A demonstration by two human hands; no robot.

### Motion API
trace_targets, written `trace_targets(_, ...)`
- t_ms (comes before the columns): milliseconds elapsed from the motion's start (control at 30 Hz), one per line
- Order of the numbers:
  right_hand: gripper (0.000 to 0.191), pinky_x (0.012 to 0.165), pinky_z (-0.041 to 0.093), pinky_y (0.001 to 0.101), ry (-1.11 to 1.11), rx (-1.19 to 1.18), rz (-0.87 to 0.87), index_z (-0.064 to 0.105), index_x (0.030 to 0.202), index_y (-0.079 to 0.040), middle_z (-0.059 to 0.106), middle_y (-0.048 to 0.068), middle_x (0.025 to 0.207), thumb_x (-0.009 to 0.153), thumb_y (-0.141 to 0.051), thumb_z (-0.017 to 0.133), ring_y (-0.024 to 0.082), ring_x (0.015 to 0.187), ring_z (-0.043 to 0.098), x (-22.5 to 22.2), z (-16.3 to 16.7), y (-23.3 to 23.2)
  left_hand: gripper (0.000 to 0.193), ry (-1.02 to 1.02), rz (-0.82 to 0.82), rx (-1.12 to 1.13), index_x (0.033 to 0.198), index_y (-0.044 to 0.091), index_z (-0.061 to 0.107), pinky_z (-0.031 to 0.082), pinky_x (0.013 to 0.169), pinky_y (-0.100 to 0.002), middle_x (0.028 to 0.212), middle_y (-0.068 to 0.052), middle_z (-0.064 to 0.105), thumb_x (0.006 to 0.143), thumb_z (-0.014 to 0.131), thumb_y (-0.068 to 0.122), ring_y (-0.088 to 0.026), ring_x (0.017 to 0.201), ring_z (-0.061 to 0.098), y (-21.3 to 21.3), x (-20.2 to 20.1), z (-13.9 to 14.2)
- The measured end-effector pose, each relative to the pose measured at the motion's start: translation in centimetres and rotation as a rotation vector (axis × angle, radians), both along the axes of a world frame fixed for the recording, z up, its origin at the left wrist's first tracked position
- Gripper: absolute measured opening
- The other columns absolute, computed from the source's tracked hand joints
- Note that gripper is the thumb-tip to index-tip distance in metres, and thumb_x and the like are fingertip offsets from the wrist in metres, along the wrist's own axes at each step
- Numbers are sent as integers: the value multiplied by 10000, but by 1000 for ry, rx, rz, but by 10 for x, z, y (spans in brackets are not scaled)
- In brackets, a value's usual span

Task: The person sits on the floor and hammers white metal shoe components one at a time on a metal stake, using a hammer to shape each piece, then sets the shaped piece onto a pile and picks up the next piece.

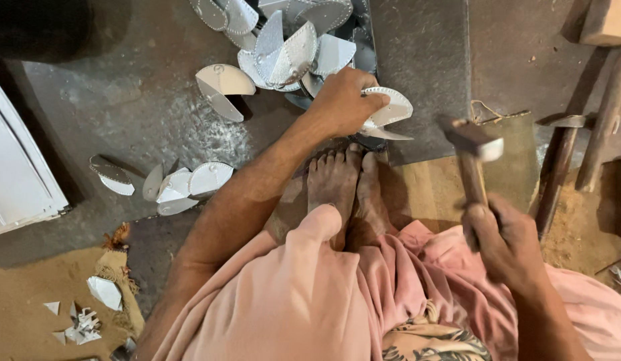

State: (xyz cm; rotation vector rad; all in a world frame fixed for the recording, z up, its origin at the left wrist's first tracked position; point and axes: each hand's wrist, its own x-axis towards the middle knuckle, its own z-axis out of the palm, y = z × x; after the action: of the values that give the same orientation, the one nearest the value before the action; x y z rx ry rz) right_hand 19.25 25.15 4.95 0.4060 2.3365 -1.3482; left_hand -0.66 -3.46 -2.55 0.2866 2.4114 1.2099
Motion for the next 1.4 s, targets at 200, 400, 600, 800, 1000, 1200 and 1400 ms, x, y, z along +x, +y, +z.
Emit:
trace_targets(200,205,632,496,444,397,507,142,624,1108,-26,623,209,806,1089,-230,604,365,662,626,-19,13,-25,335,-77,15,-3,886,8,746,551,703,-450,814,-216,731,858,740,341,-367,772,736,1,-2,2)
trace_targets(400,258,600,487,491,141,503,240,616,1114,-23,621,239,733,1069,-277,637,438,683,639,-42,28,-35,341,-45,-28,-53,877,1,746,541,748,-476,843,-235,732,856,739,342,-400,809,718,1,-3,5)
trace_targets(600,242,627,494,495,308,508,187,619,1138,-35,638,249,785,1054,-262,621,444,694,644,-45,38,-45,330,2,-38,-86,878,0,756,543,801,-500,885,-245,729,849,736,327,-431,885,705,1,-5,8)
trace_targets(800,237,621,496,503,215,538,192,630,1137,-57,644,239,757,1037,-272,643,435,674,649,-46,38,-43,328,1,-19,-100,929,17,765,554,816,-494,906,-243,731,829,734,328,-431,902,711,1,-6,12)
trace_targets(1000,253,577,495,489,215,543,190,615,1087,-46,650,233,752,1037,-293,641,393,630,653,-43,33,-43,317,16,-18,-81,910,15,765,546,819,-504,916,-246,728,838,736,323,-436,922,703,1,-4,15)
trace_targets(1200,325,527,472,441,65,453,108,628,1097,-54,615,194,643,1034,-367,569,291,536,622,-56,38,-45,329,-7,-20,-127,886,13,758,544,831,-509,917,-240,730,854,716,337,-425,924,708,3,-5,18)
trace_targets(1400,391,543,448,364,249,432,7,628,1041,-16,601,97,691,1144,-365,484,200,580,554,-43,52,-18,324,-53,11,-131,945,42,765,541,851,-511,957,-236,735,835,712,342,-426,954,696,2,-3,21)
